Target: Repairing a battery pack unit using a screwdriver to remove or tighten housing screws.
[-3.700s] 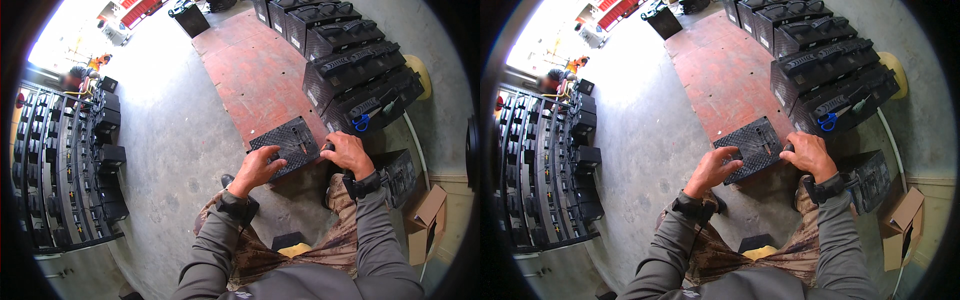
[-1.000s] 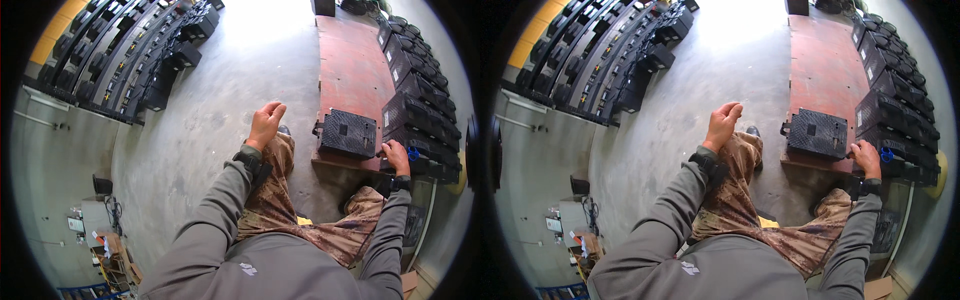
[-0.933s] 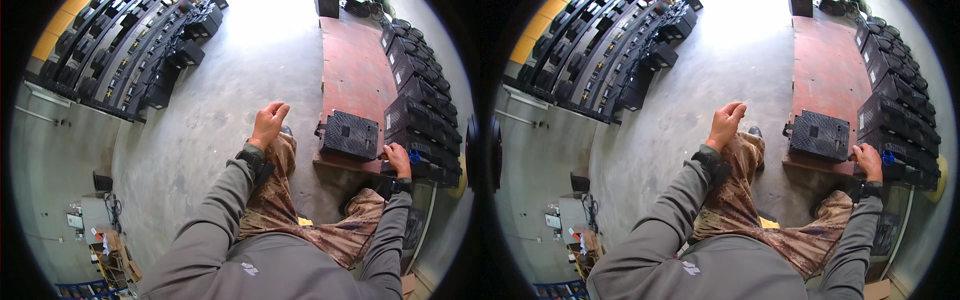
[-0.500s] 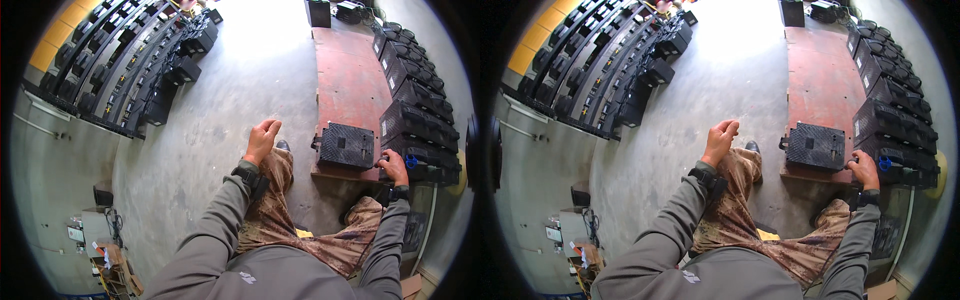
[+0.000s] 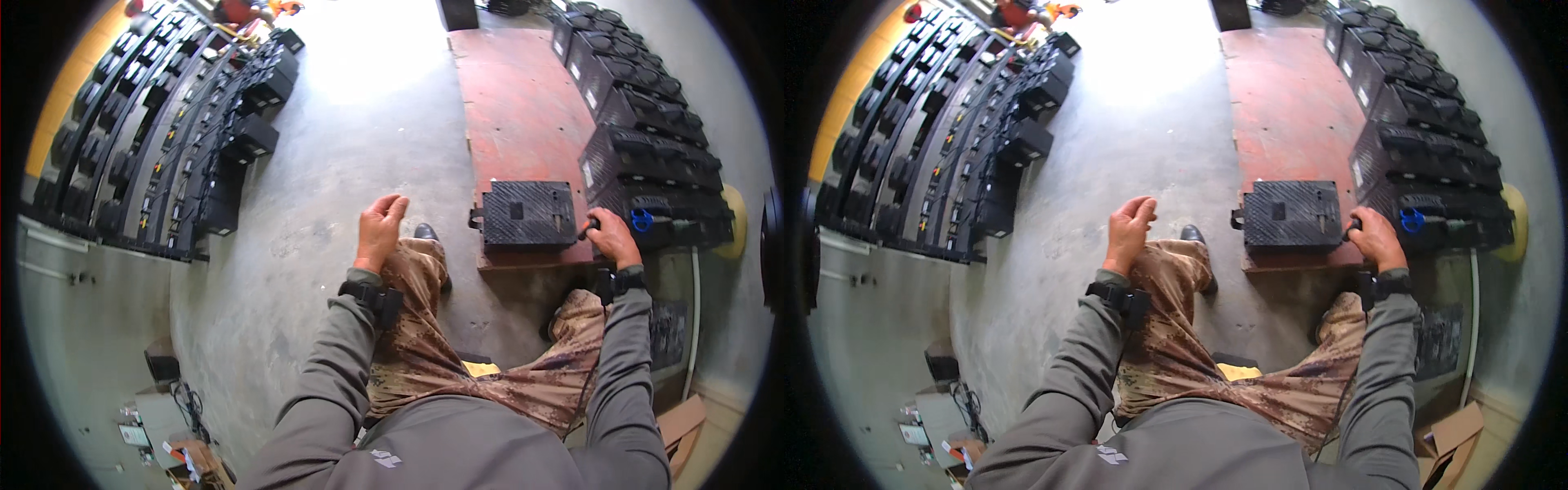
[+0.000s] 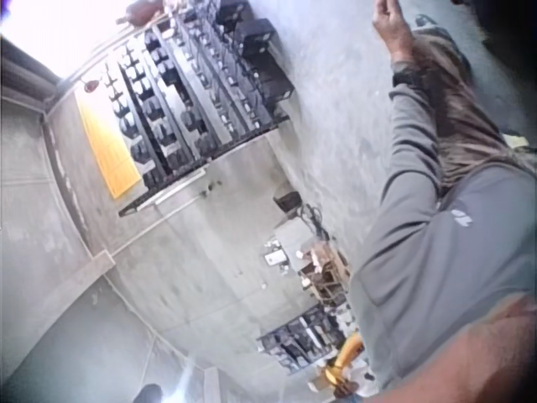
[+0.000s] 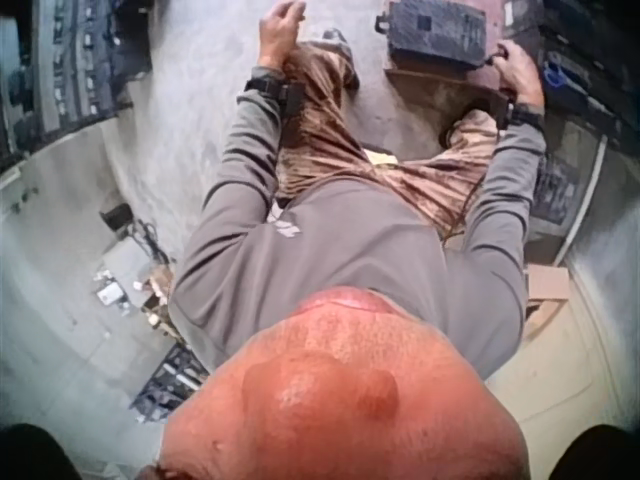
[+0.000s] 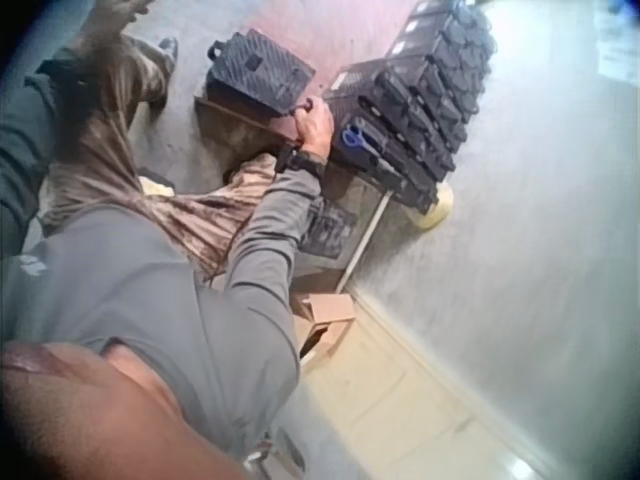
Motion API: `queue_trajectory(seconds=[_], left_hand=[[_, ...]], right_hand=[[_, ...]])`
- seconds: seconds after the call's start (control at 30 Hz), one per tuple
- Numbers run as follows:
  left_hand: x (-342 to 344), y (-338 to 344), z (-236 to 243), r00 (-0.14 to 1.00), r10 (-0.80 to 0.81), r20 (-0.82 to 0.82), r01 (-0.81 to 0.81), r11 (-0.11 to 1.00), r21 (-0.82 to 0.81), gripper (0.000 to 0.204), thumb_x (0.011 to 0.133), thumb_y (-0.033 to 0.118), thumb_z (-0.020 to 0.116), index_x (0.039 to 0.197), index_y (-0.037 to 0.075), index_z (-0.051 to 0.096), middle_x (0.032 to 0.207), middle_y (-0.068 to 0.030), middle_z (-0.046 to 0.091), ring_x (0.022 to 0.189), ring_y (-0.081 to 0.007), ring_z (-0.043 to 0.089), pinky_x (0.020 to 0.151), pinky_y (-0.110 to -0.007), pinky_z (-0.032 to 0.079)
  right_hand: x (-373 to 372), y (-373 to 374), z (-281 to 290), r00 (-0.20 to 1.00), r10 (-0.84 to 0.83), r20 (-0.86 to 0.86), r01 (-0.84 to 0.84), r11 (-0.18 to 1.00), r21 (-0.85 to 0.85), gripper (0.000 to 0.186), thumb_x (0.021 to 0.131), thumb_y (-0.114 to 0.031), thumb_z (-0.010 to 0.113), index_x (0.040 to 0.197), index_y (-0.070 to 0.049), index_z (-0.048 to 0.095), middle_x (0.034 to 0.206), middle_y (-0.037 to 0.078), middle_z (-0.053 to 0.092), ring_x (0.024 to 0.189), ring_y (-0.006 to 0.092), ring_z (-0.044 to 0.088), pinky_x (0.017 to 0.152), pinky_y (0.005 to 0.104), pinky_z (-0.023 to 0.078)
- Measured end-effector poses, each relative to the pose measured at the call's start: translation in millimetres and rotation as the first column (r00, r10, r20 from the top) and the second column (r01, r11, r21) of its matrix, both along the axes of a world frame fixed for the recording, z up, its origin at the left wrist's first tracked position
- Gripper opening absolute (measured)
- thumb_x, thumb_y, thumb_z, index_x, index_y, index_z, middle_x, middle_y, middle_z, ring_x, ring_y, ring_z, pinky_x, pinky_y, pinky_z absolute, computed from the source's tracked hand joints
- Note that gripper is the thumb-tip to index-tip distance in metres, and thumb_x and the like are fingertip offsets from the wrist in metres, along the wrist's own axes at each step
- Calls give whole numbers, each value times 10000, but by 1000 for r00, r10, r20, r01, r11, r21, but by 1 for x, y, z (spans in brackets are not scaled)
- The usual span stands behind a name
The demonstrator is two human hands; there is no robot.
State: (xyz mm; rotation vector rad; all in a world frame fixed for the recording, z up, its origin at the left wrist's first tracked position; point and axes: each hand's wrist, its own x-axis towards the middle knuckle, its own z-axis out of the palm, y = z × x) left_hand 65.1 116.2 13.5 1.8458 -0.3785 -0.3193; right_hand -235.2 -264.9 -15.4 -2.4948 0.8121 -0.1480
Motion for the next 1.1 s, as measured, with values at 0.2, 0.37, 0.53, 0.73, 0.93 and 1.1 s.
queue_trajectory(seconds=[0.2, 0.37, 0.53, 0.73, 0.93, 1.1], left_hand=[[2, 5, 2, 999, -27, -28, 27, 1000, 3, 339, 993, 272, 734, 1165, -20, 737, 931, -37, 740, 846, -105, 667, 711, -269, 529], [6, 6, -5, 1000, -28, -3, 28, 999, 39, 369, 996, 304, 732, 1200, -3, 723, 941, -37, 737, 850, -128, 692, 692, -281, 539], [4, 2, -4, 999, -43, 9, 42, 998, 55, 376, 995, 303, 734, 1200, -12, 721, 945, -42, 738, 843, -125, 685, 692, -277, 535], [3, 6, -1, 998, -48, 35, 46, 997, 62, 346, 997, 283, 727, 1188, -6, 726, 968, -42, 739, 860, -130, 702, 685, -274, 535], [-25, -18, -1, 917, -355, 181, 245, 860, 447, 466, 913, 315, 796, 1231, -11, 700, 1026, -221, 759, 922, -307, 750, 810, -401, 584], [-45, -56, -33, 635, -750, 185, 511, 587, 627, 566, 896, 337, 799, 1331, 11, 641, 1322, -220, 655, 1192, -379, 647, 1006, -442, 529]], right_hand=[[12, 8, 13, 949, -122, -291, 106, 992, -70, 473, 868, -471, 711, 1077, -47, 716, 1114, 245, 724, 1086, 431, 675, 913, 522, 531], [4, 3, -10, 999, -22, -25, 21, 998, -62, 346, 860, -298, 715, 1115, -65, 699, 1160, 219, 700, 1124, 425, 652, 962, 501, 519], [7, 3, 6, 977, -24, -213, 34, 999, 40, 353, 874, -293, 718, 1156, -82, 708, 1152, 205, 712, 1121, 407, 663, 955, 486, 523], [14, 16, 26, 939, -99, -330, 111, 994, 18, 462, 882, -417, 723, 1201, -83, 706, 1186, 198, 712, 1150, 401, 659, 971, 477, 523], [1, 3, -15, 998, 47, 49, -45, 998, -34, 390, 829, -86, 668, 1218, -79, 698, 1184, 200, 700, 1152, 424, 639, 1006, 488, 510], [13, 17, 10, 991, -9, -137, 8, 1000, -4, 263, 886, -185, 681, 1118, -64, 707, 1142, 213, 714, 1114, 421, 658, 953, 510, 515]])
